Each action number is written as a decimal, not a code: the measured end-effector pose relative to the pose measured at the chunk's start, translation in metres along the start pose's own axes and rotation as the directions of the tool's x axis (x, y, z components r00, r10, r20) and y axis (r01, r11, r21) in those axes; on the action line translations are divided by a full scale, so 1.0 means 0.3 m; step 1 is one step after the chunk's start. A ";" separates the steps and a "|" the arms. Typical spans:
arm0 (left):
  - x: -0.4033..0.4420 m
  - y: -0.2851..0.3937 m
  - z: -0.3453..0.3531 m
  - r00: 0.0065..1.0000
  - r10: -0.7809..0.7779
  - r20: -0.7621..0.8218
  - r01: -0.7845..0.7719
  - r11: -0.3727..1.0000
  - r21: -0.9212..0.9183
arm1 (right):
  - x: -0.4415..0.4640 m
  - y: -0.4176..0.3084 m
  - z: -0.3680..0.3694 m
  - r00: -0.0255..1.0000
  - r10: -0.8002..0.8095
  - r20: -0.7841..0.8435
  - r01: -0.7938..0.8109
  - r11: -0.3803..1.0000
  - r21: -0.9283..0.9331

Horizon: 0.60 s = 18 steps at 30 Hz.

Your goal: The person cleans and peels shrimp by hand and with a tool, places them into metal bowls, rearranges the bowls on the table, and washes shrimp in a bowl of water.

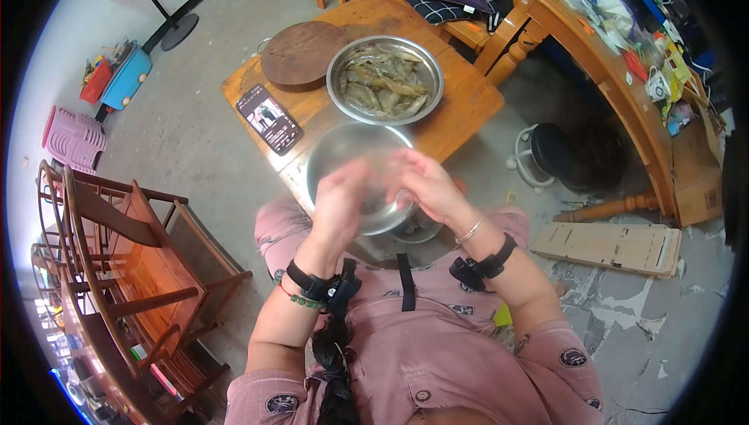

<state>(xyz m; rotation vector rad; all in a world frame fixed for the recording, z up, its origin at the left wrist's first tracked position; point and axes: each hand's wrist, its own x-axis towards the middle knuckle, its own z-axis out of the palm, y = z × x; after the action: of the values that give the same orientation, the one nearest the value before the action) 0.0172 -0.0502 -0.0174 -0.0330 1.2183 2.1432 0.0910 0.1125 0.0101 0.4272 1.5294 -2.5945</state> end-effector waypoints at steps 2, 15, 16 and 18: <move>0.001 -0.002 0.008 1.000 0.000 0.013 0.000 1.000 0.006 | 0.023 0.029 -0.025 1.000 0.010 0.001 -0.009 1.000 -0.008; -0.008 -0.013 0.040 0.967 0.225 0.117 -0.250 0.923 0.294 | 0.053 0.039 -0.007 0.991 -0.130 -0.031 0.126 0.987 -0.101; -0.012 -0.017 0.046 0.972 0.218 0.086 -0.234 0.913 0.335 | 0.058 0.043 -0.012 0.988 -0.151 -0.030 0.149 0.986 -0.071; -0.011 -0.031 0.048 0.978 0.202 0.053 -0.208 0.927 0.311 | 0.057 0.046 -0.012 0.987 -0.155 -0.044 0.151 0.985 -0.089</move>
<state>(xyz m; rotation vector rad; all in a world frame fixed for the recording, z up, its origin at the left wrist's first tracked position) 0.0291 -0.0375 -0.0152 0.2653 1.5999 2.0872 0.0786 0.1099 -0.0080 0.3840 1.7482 -2.6360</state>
